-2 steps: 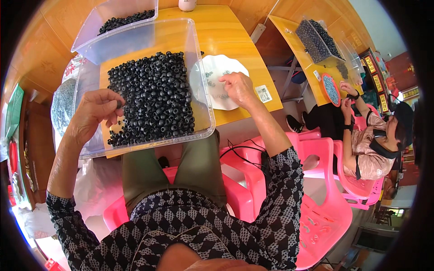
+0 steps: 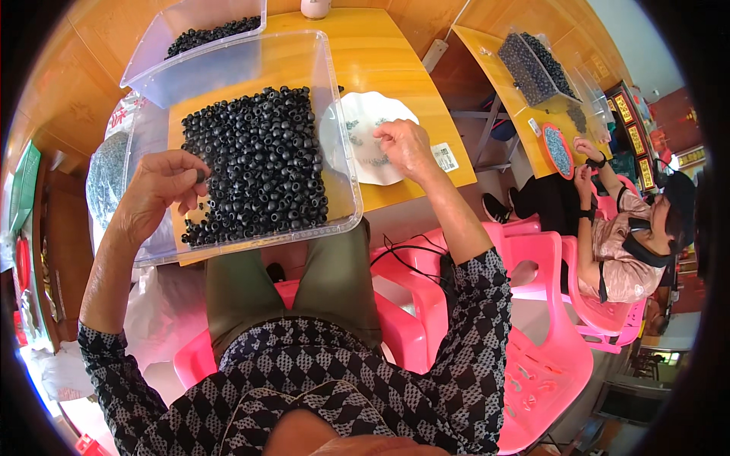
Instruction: Inspecting and sorting small black circular components at a manual workstation.
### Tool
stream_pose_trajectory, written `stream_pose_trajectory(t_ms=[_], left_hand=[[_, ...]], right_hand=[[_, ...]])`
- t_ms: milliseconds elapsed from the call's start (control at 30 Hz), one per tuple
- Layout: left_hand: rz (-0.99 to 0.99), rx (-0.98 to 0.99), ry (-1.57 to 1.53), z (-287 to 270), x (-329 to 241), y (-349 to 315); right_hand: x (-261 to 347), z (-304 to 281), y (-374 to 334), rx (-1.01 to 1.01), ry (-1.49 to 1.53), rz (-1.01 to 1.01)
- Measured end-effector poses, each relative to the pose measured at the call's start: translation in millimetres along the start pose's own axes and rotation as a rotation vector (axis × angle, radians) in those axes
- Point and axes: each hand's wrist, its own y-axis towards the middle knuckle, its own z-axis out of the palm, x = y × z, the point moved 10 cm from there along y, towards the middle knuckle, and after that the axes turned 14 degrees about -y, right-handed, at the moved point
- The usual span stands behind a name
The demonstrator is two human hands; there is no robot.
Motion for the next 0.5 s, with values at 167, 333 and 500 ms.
stream_pose_trajectory(t_ms=[167, 333, 500], left_hand=[[-0.004, -0.002, -0.002, -3.1, 1.9, -1.4], [0.007, 0.002, -0.003, -2.1, -0.8, -1.5], [0.006, -0.002, 0.002, -2.0, -0.1, -2.1]], right_hand=[[11.7, 17.2, -7.5, 0.277, 0.165, 0.030], [23.3, 22.2, -7.3, 0.176, -0.003, -0.046], [33.5, 28.0, -3.4, 0.200, -0.134, -0.089]])
